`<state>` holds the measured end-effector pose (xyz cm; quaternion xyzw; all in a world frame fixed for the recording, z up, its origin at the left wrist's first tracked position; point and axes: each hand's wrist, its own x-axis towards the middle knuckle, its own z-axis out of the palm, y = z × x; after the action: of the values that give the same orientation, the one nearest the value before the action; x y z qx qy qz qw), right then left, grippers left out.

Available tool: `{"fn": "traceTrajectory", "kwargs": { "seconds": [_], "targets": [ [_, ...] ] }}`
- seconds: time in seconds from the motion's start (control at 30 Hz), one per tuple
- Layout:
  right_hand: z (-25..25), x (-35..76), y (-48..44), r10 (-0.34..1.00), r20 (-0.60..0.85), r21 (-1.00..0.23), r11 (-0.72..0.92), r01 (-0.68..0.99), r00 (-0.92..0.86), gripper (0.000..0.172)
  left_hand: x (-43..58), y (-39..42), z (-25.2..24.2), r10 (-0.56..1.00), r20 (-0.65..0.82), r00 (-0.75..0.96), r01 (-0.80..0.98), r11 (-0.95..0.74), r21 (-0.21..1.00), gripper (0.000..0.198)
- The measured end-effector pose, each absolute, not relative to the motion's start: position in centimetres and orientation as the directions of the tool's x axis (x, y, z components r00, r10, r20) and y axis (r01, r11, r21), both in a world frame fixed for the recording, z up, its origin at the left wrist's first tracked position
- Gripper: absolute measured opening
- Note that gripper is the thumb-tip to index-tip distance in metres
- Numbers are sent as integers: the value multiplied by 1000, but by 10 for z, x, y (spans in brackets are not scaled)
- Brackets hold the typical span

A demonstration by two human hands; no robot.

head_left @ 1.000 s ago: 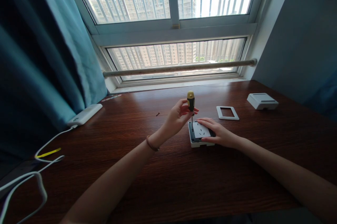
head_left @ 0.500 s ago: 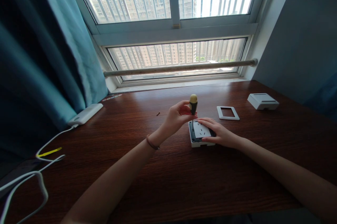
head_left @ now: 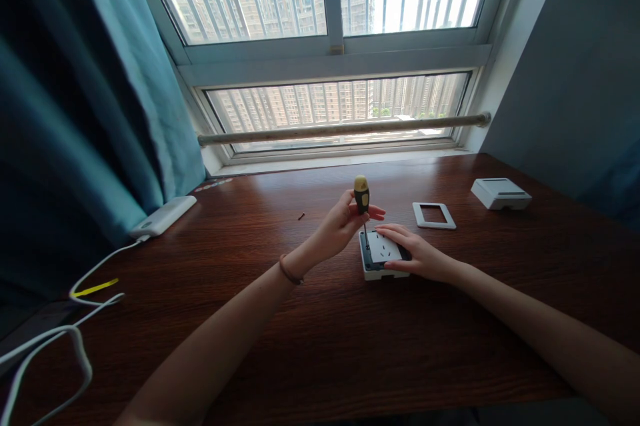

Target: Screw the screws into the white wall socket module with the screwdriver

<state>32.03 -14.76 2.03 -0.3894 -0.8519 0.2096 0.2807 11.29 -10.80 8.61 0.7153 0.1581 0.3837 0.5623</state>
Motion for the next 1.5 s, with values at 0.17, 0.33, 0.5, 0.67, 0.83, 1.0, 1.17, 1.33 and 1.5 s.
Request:
{"fn": "traceTrajectory", "kwargs": {
  "seconds": [0.17,0.33,0.5,0.67,0.83,1.0,1.17,1.33,1.5],
  "targets": [
    [20,320,-147,778,319,-586,611,532,-541,68,115,-109,86,678,390,624,-191,-351,917,23],
    [19,321,-147,783,310,-590,603,536,-539,68,116,-105,78,786,426,449,-11,-471,882,26],
    [19,321,-147,783,304,-581,604,546,-542,68,114,-102,79,800,390,456,-1,-438,899,33],
    [17,322,-146,782,304,-578,605,547,-544,67,113,-108,87,735,355,578,-126,-350,928,31],
    [14,323,-145,780,311,-585,607,538,-543,68,115,-113,87,703,401,587,-103,-427,899,22],
    [16,322,-146,780,307,-584,606,540,-544,68,116,-109,80,776,390,496,-119,-384,916,28],
    [17,322,-146,783,315,-591,604,534,-537,68,113,-104,83,795,329,509,-199,-263,944,26],
    [17,321,-147,781,314,-583,608,539,-541,68,112,-107,86,693,346,633,-145,-333,932,26],
    [18,321,-147,775,323,-584,615,531,-542,67,116,-107,76,726,433,534,-86,-463,882,30]
  ]
}}
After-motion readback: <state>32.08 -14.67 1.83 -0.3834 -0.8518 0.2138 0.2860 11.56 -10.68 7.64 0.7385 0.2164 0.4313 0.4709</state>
